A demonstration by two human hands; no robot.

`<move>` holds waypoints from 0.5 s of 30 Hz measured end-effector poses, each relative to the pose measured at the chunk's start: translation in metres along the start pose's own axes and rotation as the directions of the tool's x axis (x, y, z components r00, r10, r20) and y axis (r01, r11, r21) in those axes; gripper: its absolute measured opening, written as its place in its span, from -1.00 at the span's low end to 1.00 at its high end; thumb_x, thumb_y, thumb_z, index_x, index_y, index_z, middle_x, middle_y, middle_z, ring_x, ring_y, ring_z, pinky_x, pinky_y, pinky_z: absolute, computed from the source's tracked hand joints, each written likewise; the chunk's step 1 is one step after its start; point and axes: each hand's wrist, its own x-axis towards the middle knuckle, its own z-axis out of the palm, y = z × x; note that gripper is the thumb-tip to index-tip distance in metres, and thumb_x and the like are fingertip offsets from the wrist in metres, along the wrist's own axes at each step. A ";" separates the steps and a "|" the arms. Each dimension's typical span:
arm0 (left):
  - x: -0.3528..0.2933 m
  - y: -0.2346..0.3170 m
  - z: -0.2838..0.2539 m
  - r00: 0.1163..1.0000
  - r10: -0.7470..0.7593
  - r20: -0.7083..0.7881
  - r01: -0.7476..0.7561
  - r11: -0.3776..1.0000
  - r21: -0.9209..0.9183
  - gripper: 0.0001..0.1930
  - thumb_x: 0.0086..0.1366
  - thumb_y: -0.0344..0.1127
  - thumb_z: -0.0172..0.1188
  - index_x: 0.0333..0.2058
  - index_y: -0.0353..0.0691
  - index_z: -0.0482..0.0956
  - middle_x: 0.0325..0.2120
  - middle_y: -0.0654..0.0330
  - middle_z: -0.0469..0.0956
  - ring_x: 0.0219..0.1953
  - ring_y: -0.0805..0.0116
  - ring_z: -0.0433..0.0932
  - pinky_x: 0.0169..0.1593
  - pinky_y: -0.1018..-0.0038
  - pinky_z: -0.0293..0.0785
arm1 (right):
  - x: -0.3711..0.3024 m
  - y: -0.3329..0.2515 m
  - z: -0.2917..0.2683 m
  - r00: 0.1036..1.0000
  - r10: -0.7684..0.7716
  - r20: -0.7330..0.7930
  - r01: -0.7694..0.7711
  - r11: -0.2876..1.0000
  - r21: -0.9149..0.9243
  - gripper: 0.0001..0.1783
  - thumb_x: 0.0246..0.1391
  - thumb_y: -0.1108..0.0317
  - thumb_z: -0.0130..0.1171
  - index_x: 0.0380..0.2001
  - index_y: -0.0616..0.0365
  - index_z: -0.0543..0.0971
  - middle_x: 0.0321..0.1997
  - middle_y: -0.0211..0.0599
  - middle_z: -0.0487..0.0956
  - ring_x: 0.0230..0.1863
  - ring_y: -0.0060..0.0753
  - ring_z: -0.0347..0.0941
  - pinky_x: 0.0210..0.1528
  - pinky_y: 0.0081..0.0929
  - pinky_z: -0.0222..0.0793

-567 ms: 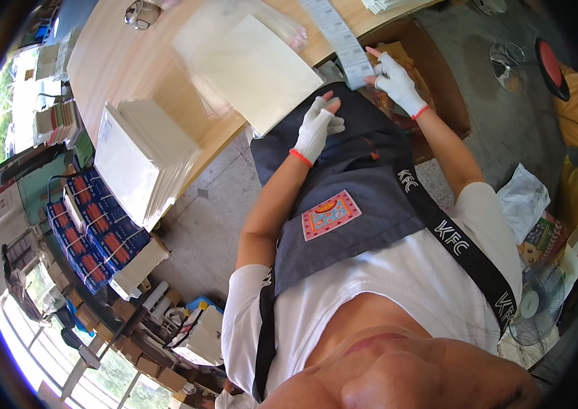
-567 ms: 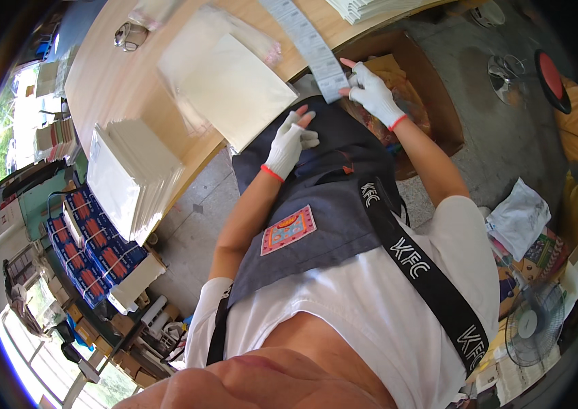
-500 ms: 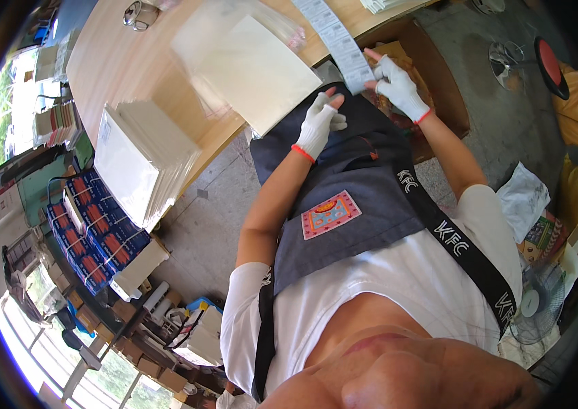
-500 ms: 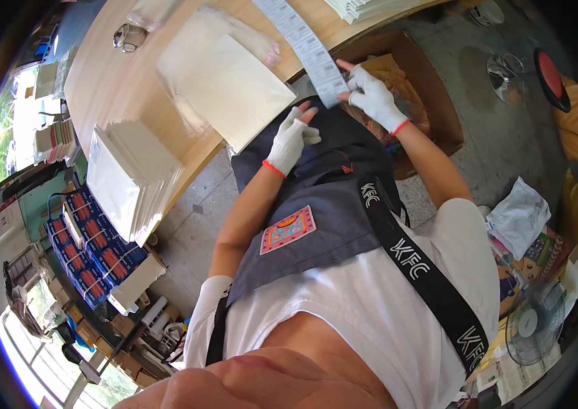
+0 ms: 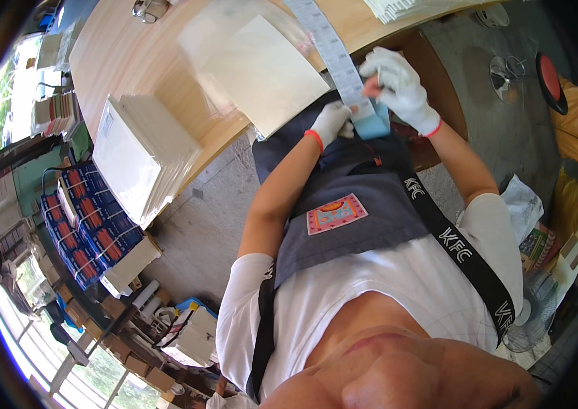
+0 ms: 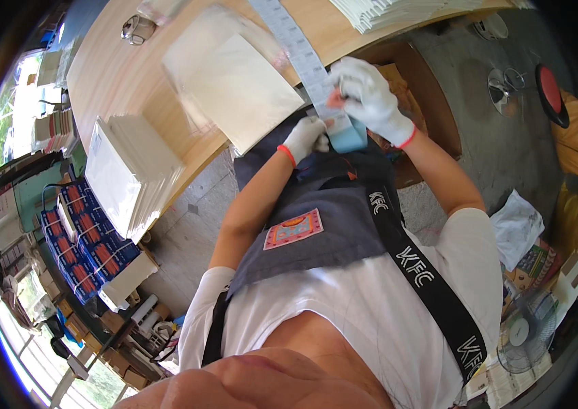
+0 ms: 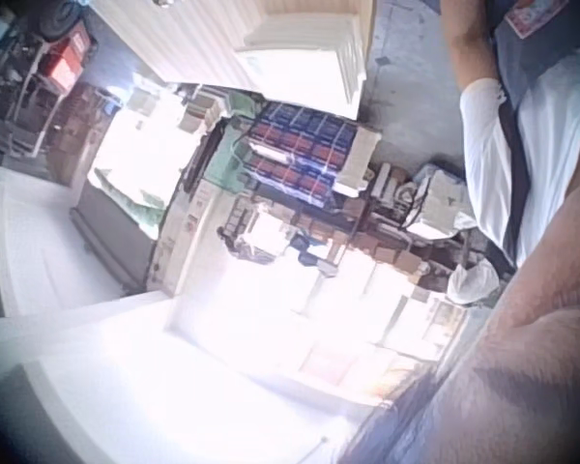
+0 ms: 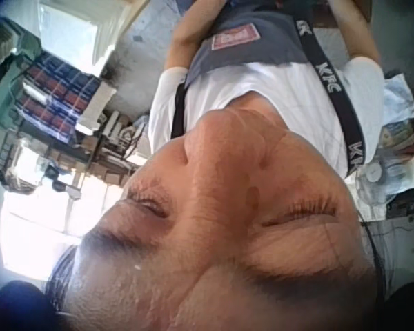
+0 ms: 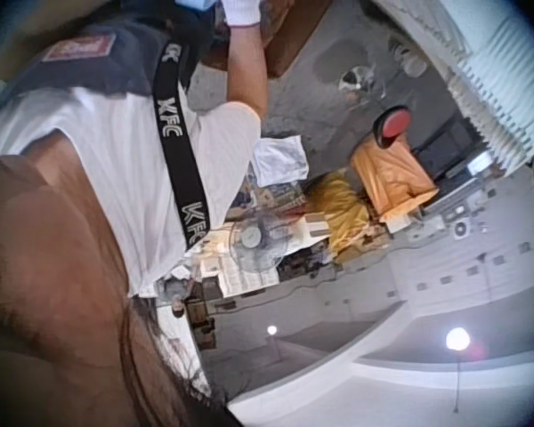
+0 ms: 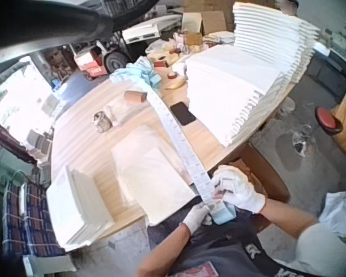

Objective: The person places white rectangular items into plastic bags, seals them with a strip of tape, and stacks the completed packages on the desk.

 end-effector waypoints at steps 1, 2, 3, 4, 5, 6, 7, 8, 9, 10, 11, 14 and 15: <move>-0.003 -0.009 -0.006 0.998 0.031 0.052 -0.025 0.993 -0.114 -0.77 0.28 -0.30 -0.05 -0.15 -0.29 0.39 -0.38 0.13 0.49 -0.65 0.45 0.43 -0.55 0.49 0.50 | 0.015 0.003 0.007 0.987 0.154 0.032 -0.155 0.988 0.024 -0.89 -0.26 0.50 0.23 -0.55 0.19 0.52 -0.23 -0.35 0.53 -0.16 -0.22 0.44 -0.11 -0.41 0.36; -0.014 -0.014 -0.007 0.992 0.059 0.110 -0.034 0.976 -0.217 -0.72 0.30 -0.30 -0.07 -0.08 -0.32 0.35 -0.24 0.06 0.51 -0.65 0.42 0.45 -0.54 0.48 0.51 | 0.022 0.021 0.023 0.959 0.284 0.026 -0.285 0.951 0.121 -0.91 -0.14 0.47 0.15 -0.48 0.22 0.55 -0.24 -0.34 0.54 -0.23 -0.32 0.48 -0.13 -0.46 0.37; -0.014 -0.031 -0.018 0.990 0.083 0.118 -0.039 0.942 -0.333 -0.61 0.34 -0.24 -0.09 0.08 -0.30 0.27 -0.08 0.00 0.47 -0.60 0.41 0.49 -0.46 0.46 0.56 | 0.039 0.032 0.037 0.902 0.396 0.170 -0.428 0.873 0.234 -0.90 -0.09 0.42 0.14 -0.46 0.22 0.54 -0.28 -0.32 0.53 -0.24 -0.36 0.46 -0.15 -0.50 0.34; -0.030 -0.029 -0.024 0.983 0.101 0.156 -0.024 0.899 -0.437 -0.55 0.37 -0.18 -0.13 0.17 -0.21 0.18 0.02 -0.04 0.40 -0.56 0.44 0.45 -0.42 0.47 0.54 | 0.057 0.043 0.051 0.818 0.480 0.317 -0.568 0.760 0.316 -0.87 -0.05 0.37 0.14 -0.45 0.22 0.53 -0.32 -0.31 0.52 -0.25 -0.40 0.44 -0.16 -0.53 0.32; -0.040 -0.036 -0.032 0.993 0.100 0.056 -0.056 0.853 -0.519 -0.55 0.37 -0.15 -0.13 0.17 -0.18 0.17 0.05 -0.06 0.36 -0.55 0.46 0.41 -0.40 0.46 0.52 | 0.075 0.052 0.066 0.820 0.433 0.374 -0.557 0.754 0.349 -0.83 -0.04 0.32 0.13 -0.43 0.19 0.55 -0.35 -0.31 0.52 -0.26 -0.42 0.44 -0.18 -0.55 0.32; -0.046 -0.047 -0.041 0.995 0.090 -0.043 -0.098 0.799 -0.594 -0.54 0.37 -0.12 -0.14 0.17 -0.15 0.16 0.08 -0.08 0.33 -0.54 0.47 0.38 -0.37 0.46 0.51 | 0.092 0.062 0.082 0.819 0.380 0.430 -0.547 0.745 0.382 -0.80 -0.04 0.27 0.12 -0.40 0.17 0.57 -0.39 -0.31 0.51 -0.26 -0.45 0.43 -0.19 -0.57 0.31; -0.055 -0.060 -0.048 0.971 0.121 -0.205 -0.227 0.730 -0.645 -0.52 0.36 -0.08 -0.12 0.17 -0.15 0.15 0.11 -0.07 0.30 -0.57 0.48 0.30 -0.37 0.46 0.47 | 0.110 0.073 0.100 0.769 0.431 0.472 -0.615 0.702 0.360 -0.79 -0.05 0.27 0.12 -0.39 0.15 0.57 -0.40 -0.31 0.51 -0.26 -0.45 0.43 -0.19 -0.56 0.31; -0.065 -0.064 -0.054 0.930 0.107 -0.352 -0.320 0.708 -0.629 -0.55 0.34 -0.05 -0.07 0.10 -0.14 0.24 0.10 -0.04 0.33 -0.57 0.48 0.31 -0.34 0.44 0.46 | 0.128 0.084 0.117 0.713 0.481 0.510 -0.679 0.655 0.332 -0.79 -0.06 0.26 0.11 -0.37 0.13 0.58 -0.41 -0.31 0.51 -0.26 -0.45 0.43 -0.19 -0.55 0.31; -0.069 -0.069 -0.068 0.907 0.096 -0.411 -0.371 0.645 -0.668 -0.60 0.30 -0.10 0.01 0.04 -0.14 0.28 0.02 -0.02 0.40 -0.58 0.45 0.37 -0.40 0.40 0.50 | 0.143 0.094 0.132 0.653 0.523 0.549 -0.737 0.605 0.300 -0.78 -0.07 0.26 0.11 -0.36 0.11 0.59 -0.43 -0.31 0.52 -0.26 -0.45 0.44 -0.18 -0.54 0.31; -0.073 -0.074 -0.081 0.882 0.080 -0.464 -0.421 0.577 -0.700 -0.65 0.27 -0.14 0.09 -0.03 -0.13 0.33 -0.05 -0.01 0.47 -0.60 0.42 0.43 -0.47 0.37 0.54 | 0.157 0.106 0.145 0.704 0.487 0.517 -0.675 0.685 0.274 -0.75 -0.07 0.22 0.12 -0.34 0.09 0.61 -0.36 -0.33 0.55 -0.26 -0.45 0.45 -0.17 -0.52 0.32; -0.080 -0.074 -0.085 0.857 0.057 -0.513 -0.464 0.519 -0.718 -0.70 0.24 -0.18 0.14 -0.10 -0.11 0.36 -0.27 0.11 0.55 -0.64 0.43 0.44 -0.51 0.38 0.54 | 0.171 0.109 0.154 0.750 0.444 0.490 -0.606 0.757 0.242 -0.73 -0.06 0.19 0.13 -0.31 0.08 0.63 -0.30 -0.35 0.58 -0.26 -0.44 0.47 -0.15 -0.51 0.34; -0.094 -0.064 -0.086 0.743 0.072 -0.665 -0.591 0.538 -0.601 -0.77 0.23 -0.20 0.17 -0.20 -0.11 0.39 -0.49 0.26 0.50 -0.66 0.47 0.44 -0.53 0.44 0.54 | 0.190 0.112 0.176 0.754 0.478 0.451 -0.539 0.842 0.010 -0.74 -0.09 0.13 0.16 -0.35 -0.02 0.66 -0.22 -0.30 0.61 -0.15 -0.29 0.48 -0.11 -0.42 0.34; -0.101 -0.054 -0.080 0.720 0.091 -0.688 -0.617 0.539 -0.574 -0.83 0.22 -0.25 0.19 -0.28 -0.11 0.40 -0.61 0.34 0.40 -0.66 0.52 0.42 -0.54 0.49 0.53 | 0.190 0.112 0.185 0.785 0.467 0.408 -0.476 0.875 -0.087 -0.74 -0.10 0.12 0.17 -0.38 -0.03 0.66 -0.20 -0.27 0.60 -0.12 -0.26 0.47 -0.11 -0.41 0.34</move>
